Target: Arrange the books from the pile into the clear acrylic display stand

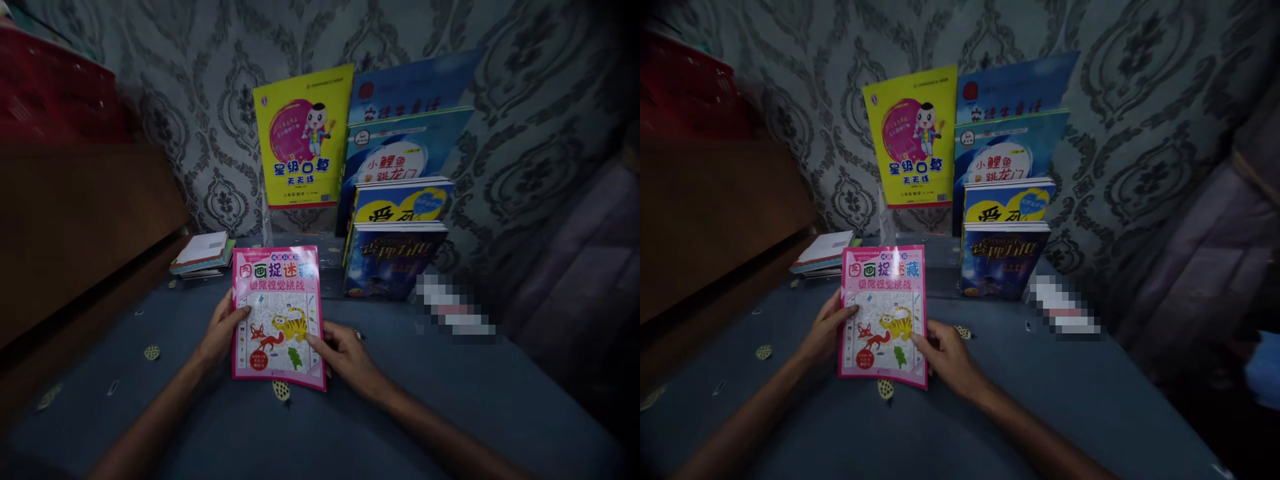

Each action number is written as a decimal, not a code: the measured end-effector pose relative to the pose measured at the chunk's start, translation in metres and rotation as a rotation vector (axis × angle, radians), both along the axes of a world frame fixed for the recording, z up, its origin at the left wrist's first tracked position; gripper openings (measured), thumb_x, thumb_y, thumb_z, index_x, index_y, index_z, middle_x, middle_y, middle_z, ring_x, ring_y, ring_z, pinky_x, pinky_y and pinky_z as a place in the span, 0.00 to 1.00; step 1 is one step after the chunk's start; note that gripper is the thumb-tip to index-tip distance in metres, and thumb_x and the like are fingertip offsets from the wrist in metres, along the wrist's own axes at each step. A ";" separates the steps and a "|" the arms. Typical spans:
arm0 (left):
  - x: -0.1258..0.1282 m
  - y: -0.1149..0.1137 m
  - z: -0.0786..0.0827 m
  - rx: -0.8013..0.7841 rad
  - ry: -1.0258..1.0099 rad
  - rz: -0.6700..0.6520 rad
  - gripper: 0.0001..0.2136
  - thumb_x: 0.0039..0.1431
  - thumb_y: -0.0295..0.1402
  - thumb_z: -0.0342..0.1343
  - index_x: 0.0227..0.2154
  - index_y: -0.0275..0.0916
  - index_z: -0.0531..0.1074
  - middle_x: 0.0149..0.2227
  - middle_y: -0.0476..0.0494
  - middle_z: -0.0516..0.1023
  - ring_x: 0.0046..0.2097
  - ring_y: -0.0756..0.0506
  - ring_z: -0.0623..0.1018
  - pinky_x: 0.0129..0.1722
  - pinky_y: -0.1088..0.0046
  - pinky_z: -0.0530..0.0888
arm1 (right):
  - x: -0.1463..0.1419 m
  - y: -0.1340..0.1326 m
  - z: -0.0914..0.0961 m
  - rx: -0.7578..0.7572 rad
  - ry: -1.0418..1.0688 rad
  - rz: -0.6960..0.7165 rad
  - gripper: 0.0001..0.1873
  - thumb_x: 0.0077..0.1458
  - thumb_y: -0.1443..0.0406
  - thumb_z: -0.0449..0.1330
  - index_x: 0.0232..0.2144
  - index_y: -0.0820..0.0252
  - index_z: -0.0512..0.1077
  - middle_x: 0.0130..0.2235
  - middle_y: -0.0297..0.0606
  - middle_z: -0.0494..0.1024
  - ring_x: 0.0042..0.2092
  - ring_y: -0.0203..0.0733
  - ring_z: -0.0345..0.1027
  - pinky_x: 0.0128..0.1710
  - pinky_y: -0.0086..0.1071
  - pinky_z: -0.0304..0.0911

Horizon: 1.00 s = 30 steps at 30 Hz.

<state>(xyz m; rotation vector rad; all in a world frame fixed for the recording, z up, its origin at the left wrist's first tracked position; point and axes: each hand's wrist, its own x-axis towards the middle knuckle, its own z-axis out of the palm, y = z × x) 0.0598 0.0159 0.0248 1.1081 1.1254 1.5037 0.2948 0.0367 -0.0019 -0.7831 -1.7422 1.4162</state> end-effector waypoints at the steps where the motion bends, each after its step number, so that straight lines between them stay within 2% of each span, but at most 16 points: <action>1: -0.001 0.001 0.003 0.016 0.006 -0.023 0.30 0.48 0.40 0.65 0.55 0.40 0.65 0.49 0.39 0.80 0.43 0.38 0.81 0.42 0.60 0.80 | 0.001 0.003 0.003 0.018 0.009 0.000 0.25 0.56 0.46 0.60 0.40 0.62 0.76 0.34 0.40 0.82 0.29 0.42 0.74 0.24 0.31 0.69; 3: -0.005 0.002 0.014 0.093 0.056 -0.060 0.26 0.49 0.39 0.65 0.51 0.39 0.69 0.48 0.39 0.80 0.44 0.39 0.81 0.44 0.60 0.79 | 0.005 0.011 0.010 0.097 0.016 -0.027 0.25 0.57 0.46 0.58 0.42 0.61 0.77 0.37 0.41 0.82 0.33 0.45 0.75 0.31 0.37 0.74; 5: -0.009 0.003 0.025 0.207 0.173 -0.073 0.20 0.52 0.39 0.64 0.47 0.39 0.73 0.46 0.40 0.81 0.46 0.39 0.80 0.47 0.60 0.77 | 0.010 0.021 0.017 0.249 -0.026 -0.099 0.23 0.59 0.48 0.57 0.43 0.60 0.77 0.39 0.42 0.82 0.36 0.47 0.76 0.37 0.42 0.74; 8: -0.017 0.000 0.034 0.363 0.489 -0.125 0.15 0.59 0.42 0.58 0.44 0.39 0.78 0.46 0.40 0.81 0.52 0.37 0.78 0.54 0.56 0.73 | 0.019 0.033 0.022 0.527 -0.123 -0.191 0.19 0.63 0.54 0.54 0.46 0.57 0.77 0.44 0.44 0.81 0.44 0.50 0.75 0.44 0.44 0.72; 10: -0.023 -0.005 0.030 0.442 0.731 -0.191 0.17 0.60 0.44 0.57 0.47 0.42 0.78 0.52 0.38 0.78 0.58 0.35 0.73 0.60 0.52 0.67 | 0.024 0.036 0.017 0.686 -0.182 -0.205 0.18 0.65 0.59 0.51 0.50 0.55 0.76 0.50 0.45 0.79 0.50 0.50 0.73 0.49 0.46 0.69; 12: -0.029 -0.013 0.018 0.467 0.942 -0.234 0.22 0.59 0.44 0.58 0.55 0.46 0.73 0.61 0.38 0.70 0.64 0.35 0.66 0.63 0.50 0.61 | 0.028 0.033 0.006 0.818 -0.293 -0.213 0.20 0.65 0.64 0.49 0.53 0.54 0.74 0.54 0.48 0.76 0.54 0.51 0.69 0.51 0.48 0.68; 15: -0.036 -0.024 -0.002 0.376 1.184 -0.305 0.28 0.61 0.38 0.56 0.64 0.53 0.60 0.68 0.42 0.58 0.68 0.36 0.58 0.65 0.49 0.58 | 0.032 0.023 -0.011 0.957 -0.549 -0.175 0.23 0.62 0.71 0.48 0.55 0.56 0.73 0.53 0.51 0.76 0.54 0.53 0.68 0.50 0.51 0.67; 18: -0.042 -0.029 -0.014 0.265 1.347 -0.375 0.27 0.64 0.29 0.50 0.64 0.53 0.59 0.67 0.44 0.61 0.67 0.39 0.61 0.64 0.51 0.61 | 0.035 0.015 -0.017 0.986 -0.768 -0.084 0.24 0.59 0.73 0.50 0.55 0.56 0.72 0.53 0.50 0.76 0.53 0.54 0.68 0.50 0.53 0.66; 22: -0.048 -0.028 -0.018 0.237 1.430 -0.365 0.31 0.58 0.17 0.43 0.62 0.50 0.62 0.64 0.46 0.67 0.65 0.43 0.66 0.62 0.56 0.65 | 0.036 0.017 -0.005 0.933 -0.864 0.046 0.25 0.59 0.75 0.49 0.54 0.54 0.72 0.55 0.47 0.76 0.55 0.51 0.68 0.54 0.52 0.62; 25: -0.044 -0.035 -0.020 0.255 1.485 -0.298 0.26 0.62 0.20 0.45 0.61 0.47 0.65 0.62 0.43 0.69 0.62 0.42 0.70 0.59 0.56 0.69 | 0.022 0.018 0.010 0.888 -0.822 0.116 0.23 0.58 0.75 0.50 0.51 0.55 0.74 0.52 0.45 0.78 0.54 0.49 0.68 0.58 0.51 0.58; 28: -0.032 -0.050 -0.022 0.285 1.610 -0.229 0.19 0.66 0.26 0.47 0.57 0.41 0.68 0.59 0.39 0.72 0.58 0.40 0.74 0.55 0.57 0.72 | -0.010 0.015 0.017 0.825 -0.680 0.189 0.25 0.59 0.74 0.51 0.56 0.54 0.69 0.53 0.43 0.77 0.56 0.45 0.68 0.59 0.44 0.59; 30: -0.023 -0.061 -0.024 0.334 1.679 -0.195 0.16 0.67 0.28 0.47 0.55 0.40 0.69 0.57 0.38 0.74 0.57 0.40 0.74 0.55 0.57 0.72 | -0.037 0.015 0.015 0.801 -0.621 0.243 0.26 0.61 0.73 0.49 0.60 0.55 0.65 0.56 0.43 0.75 0.59 0.45 0.66 0.59 0.43 0.60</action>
